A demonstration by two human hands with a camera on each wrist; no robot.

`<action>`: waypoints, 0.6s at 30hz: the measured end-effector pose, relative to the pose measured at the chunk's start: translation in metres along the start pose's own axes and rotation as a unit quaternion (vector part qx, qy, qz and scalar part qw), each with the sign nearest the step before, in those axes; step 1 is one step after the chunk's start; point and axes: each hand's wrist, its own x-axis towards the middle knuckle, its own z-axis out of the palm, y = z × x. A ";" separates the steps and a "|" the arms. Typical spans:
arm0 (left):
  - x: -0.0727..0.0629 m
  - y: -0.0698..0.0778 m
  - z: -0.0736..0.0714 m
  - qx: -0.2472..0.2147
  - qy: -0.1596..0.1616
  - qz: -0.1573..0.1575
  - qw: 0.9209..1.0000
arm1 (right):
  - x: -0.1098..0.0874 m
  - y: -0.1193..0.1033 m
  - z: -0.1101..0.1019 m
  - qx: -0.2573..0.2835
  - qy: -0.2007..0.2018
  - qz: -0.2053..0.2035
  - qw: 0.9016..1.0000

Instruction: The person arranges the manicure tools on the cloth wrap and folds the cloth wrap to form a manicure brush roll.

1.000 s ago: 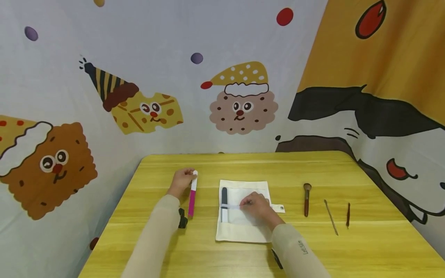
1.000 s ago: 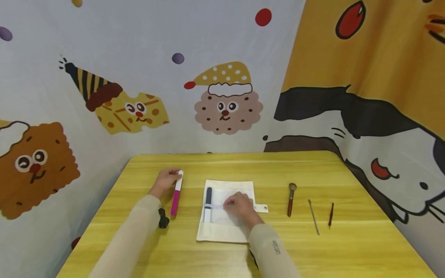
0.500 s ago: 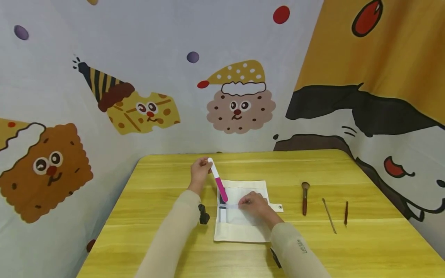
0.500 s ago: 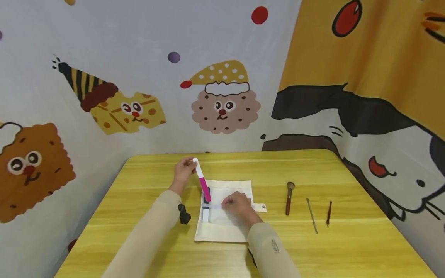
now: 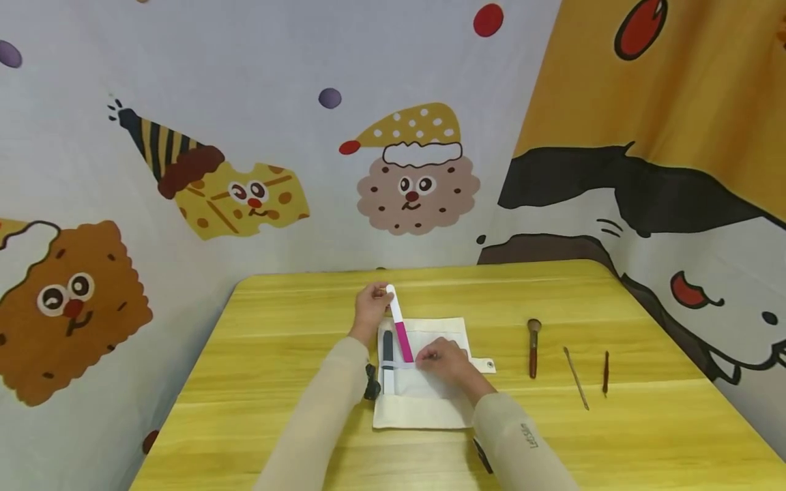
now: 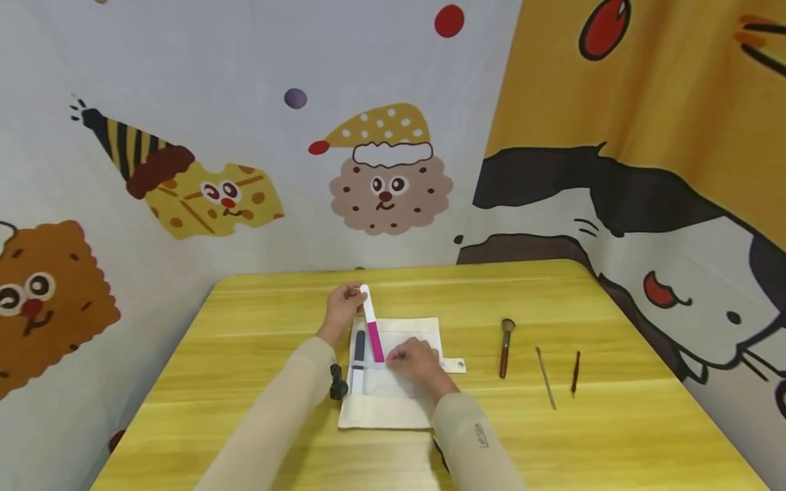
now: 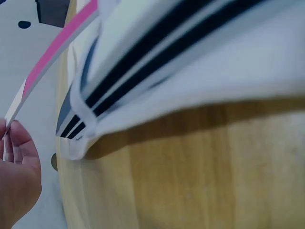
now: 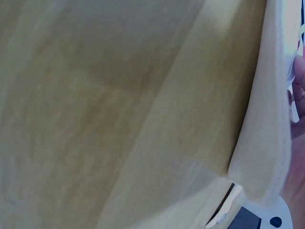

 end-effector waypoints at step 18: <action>-0.016 -0.003 -0.017 0.160 -0.164 -0.049 0.972 | -0.004 -0.005 -0.002 -0.006 0.009 -0.016 1.000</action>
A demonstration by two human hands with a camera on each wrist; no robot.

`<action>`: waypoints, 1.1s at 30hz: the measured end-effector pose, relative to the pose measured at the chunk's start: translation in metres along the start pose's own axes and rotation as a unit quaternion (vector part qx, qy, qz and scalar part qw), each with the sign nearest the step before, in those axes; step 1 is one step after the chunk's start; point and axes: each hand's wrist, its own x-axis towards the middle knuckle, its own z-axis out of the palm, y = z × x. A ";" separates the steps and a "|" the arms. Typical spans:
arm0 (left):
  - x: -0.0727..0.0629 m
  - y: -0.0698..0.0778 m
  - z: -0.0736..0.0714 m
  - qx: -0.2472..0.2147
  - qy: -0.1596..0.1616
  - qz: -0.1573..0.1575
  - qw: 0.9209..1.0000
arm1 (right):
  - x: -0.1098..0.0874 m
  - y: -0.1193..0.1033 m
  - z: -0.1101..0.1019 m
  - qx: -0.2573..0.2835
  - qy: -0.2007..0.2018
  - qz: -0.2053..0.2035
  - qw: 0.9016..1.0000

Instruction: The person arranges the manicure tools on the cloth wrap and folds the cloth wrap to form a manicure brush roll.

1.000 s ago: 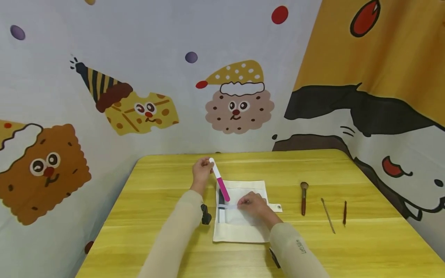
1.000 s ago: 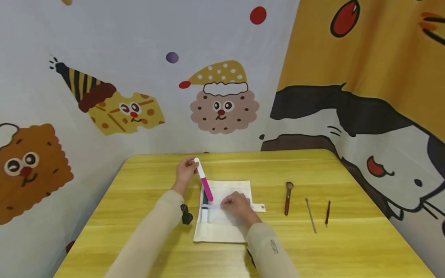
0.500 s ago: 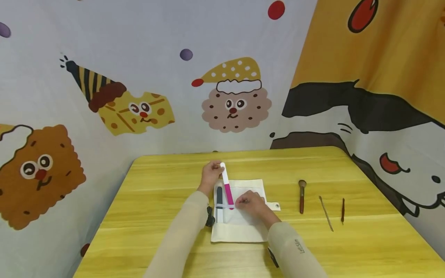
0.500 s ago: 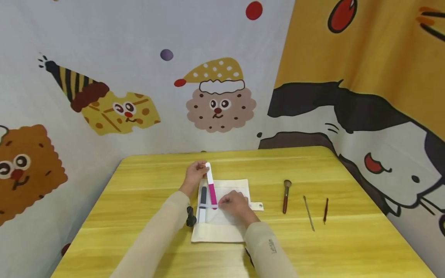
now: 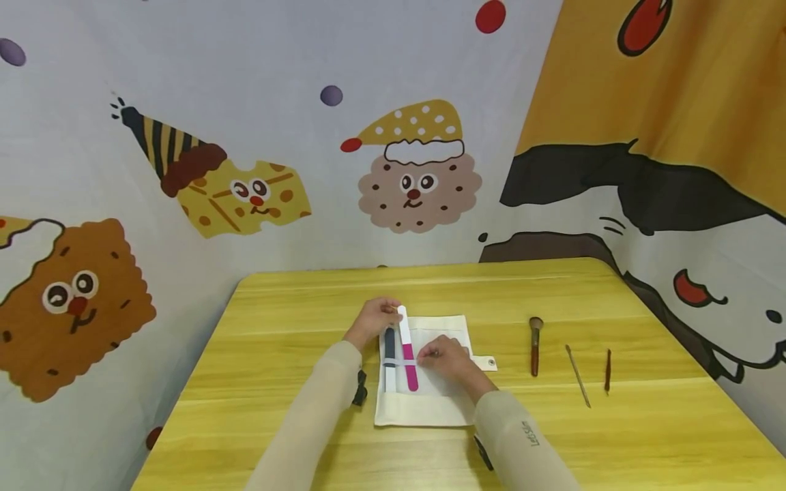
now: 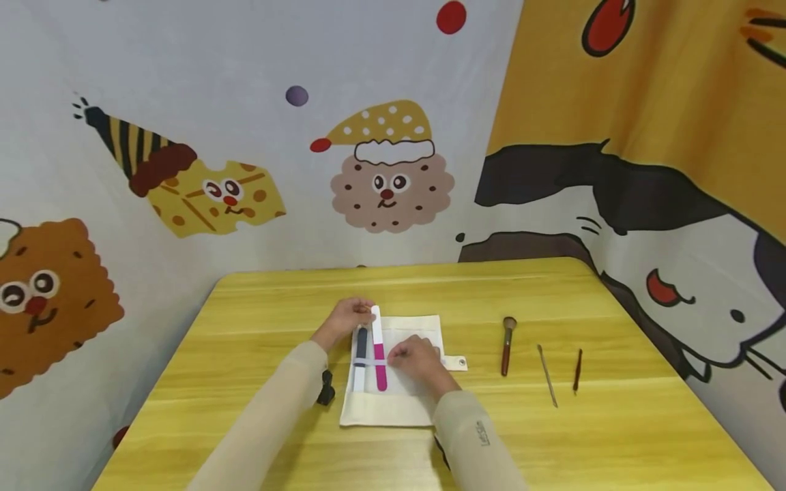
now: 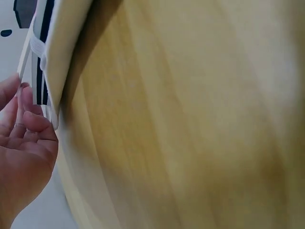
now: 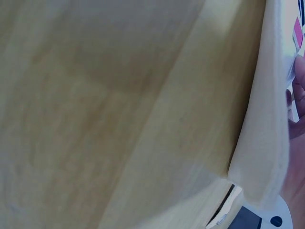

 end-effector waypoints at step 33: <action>-0.014 -0.008 0.001 0.121 -0.081 0.037 0.989 | 0.001 0.002 0.004 0.017 -0.002 0.011 1.000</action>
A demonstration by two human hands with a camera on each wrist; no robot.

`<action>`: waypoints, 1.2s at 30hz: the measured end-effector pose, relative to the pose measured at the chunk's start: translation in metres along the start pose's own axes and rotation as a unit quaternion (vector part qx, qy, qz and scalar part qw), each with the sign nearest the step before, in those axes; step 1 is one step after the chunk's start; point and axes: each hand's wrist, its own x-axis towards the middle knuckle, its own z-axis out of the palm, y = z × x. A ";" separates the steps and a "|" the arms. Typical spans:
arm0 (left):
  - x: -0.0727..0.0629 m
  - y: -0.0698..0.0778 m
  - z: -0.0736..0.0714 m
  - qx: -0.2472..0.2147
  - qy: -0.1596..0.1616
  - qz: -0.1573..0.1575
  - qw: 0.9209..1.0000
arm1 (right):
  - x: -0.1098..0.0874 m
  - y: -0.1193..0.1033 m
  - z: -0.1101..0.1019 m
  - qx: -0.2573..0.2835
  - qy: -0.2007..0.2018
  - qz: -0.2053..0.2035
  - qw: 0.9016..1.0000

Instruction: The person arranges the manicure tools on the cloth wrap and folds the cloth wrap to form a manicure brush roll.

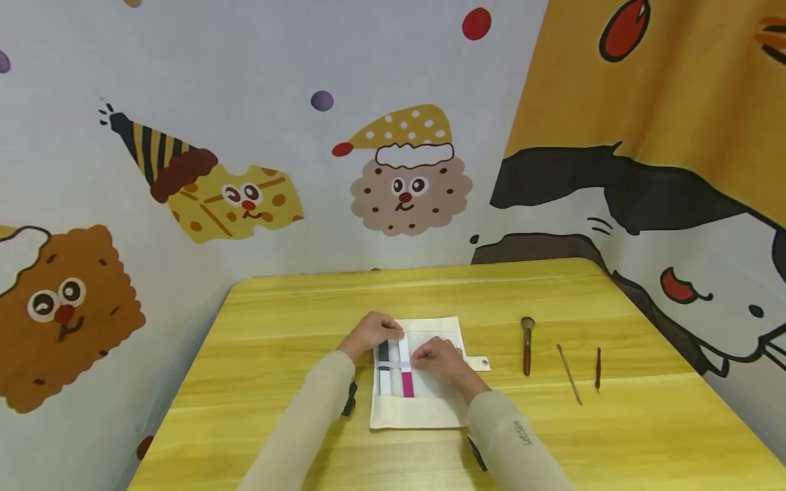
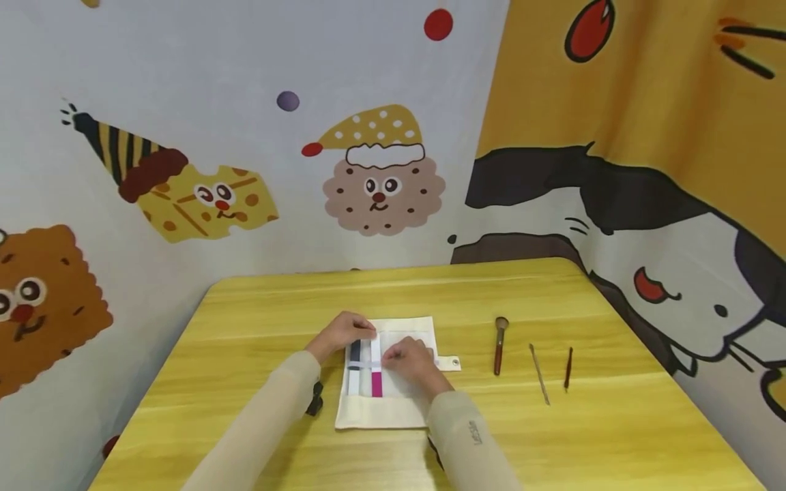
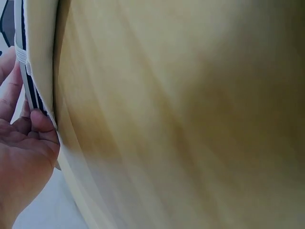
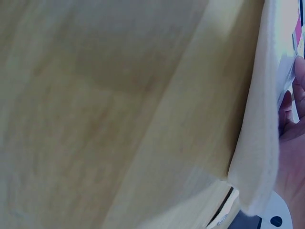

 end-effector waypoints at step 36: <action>-0.061 0.038 0.019 -0.045 0.085 0.070 0.993 | -0.018 0.054 -0.132 0.058 0.094 0.088 0.990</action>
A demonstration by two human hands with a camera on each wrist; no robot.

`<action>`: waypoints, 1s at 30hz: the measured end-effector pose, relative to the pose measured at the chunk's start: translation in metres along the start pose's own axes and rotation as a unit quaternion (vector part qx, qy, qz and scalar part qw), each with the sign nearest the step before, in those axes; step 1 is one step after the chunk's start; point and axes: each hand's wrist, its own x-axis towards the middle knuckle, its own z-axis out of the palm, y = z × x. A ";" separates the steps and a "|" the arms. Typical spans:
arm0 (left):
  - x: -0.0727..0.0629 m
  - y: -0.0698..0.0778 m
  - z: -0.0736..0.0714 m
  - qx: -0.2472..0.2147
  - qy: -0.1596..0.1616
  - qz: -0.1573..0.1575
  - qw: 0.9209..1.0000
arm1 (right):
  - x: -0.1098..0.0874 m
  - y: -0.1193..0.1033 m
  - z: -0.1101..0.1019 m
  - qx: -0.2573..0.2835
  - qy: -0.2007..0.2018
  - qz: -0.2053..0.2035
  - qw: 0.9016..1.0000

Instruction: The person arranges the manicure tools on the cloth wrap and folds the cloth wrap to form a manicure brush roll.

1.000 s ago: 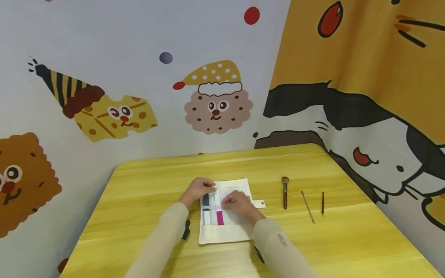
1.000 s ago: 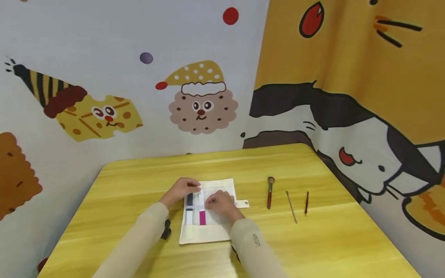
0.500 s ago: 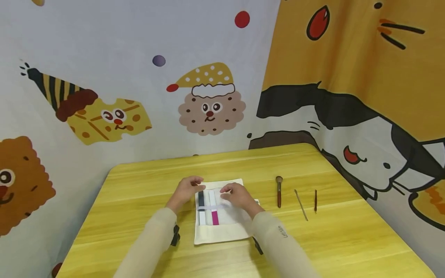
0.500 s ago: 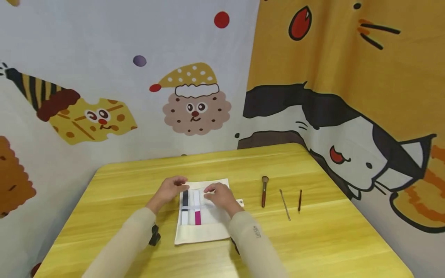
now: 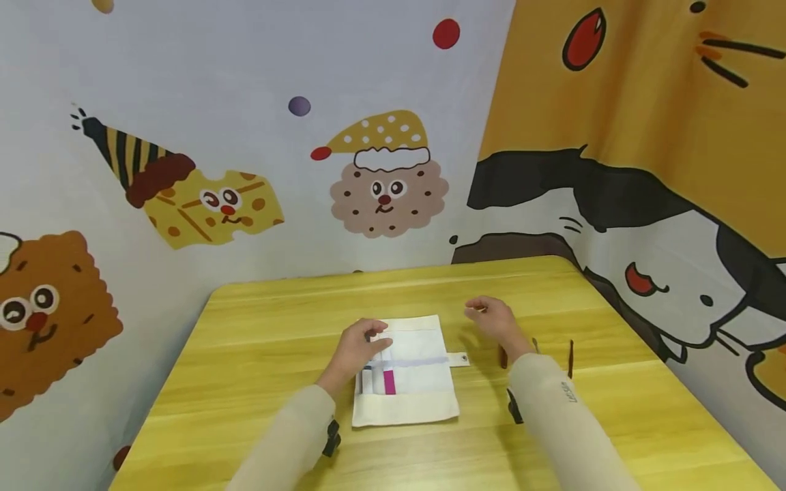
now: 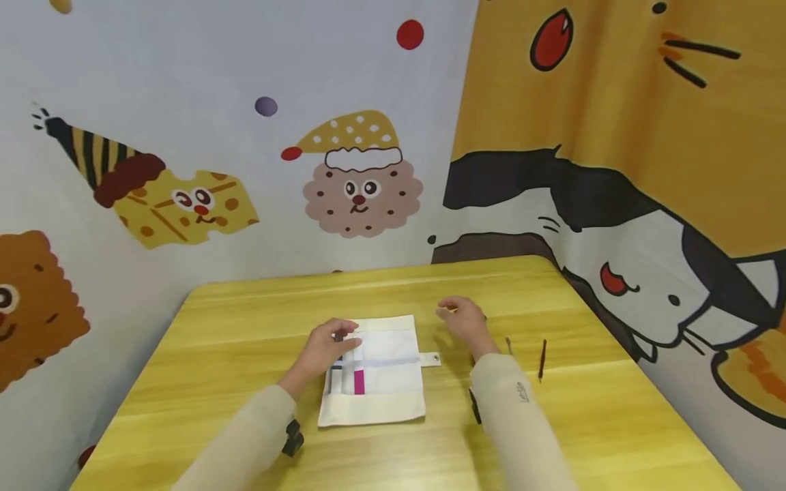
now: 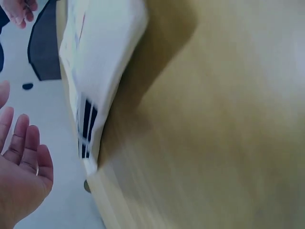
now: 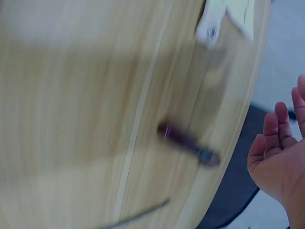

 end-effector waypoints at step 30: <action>0.003 -0.024 0.028 0.138 -0.049 0.013 0.989 | -0.003 0.047 -0.027 -0.048 0.059 0.117 0.990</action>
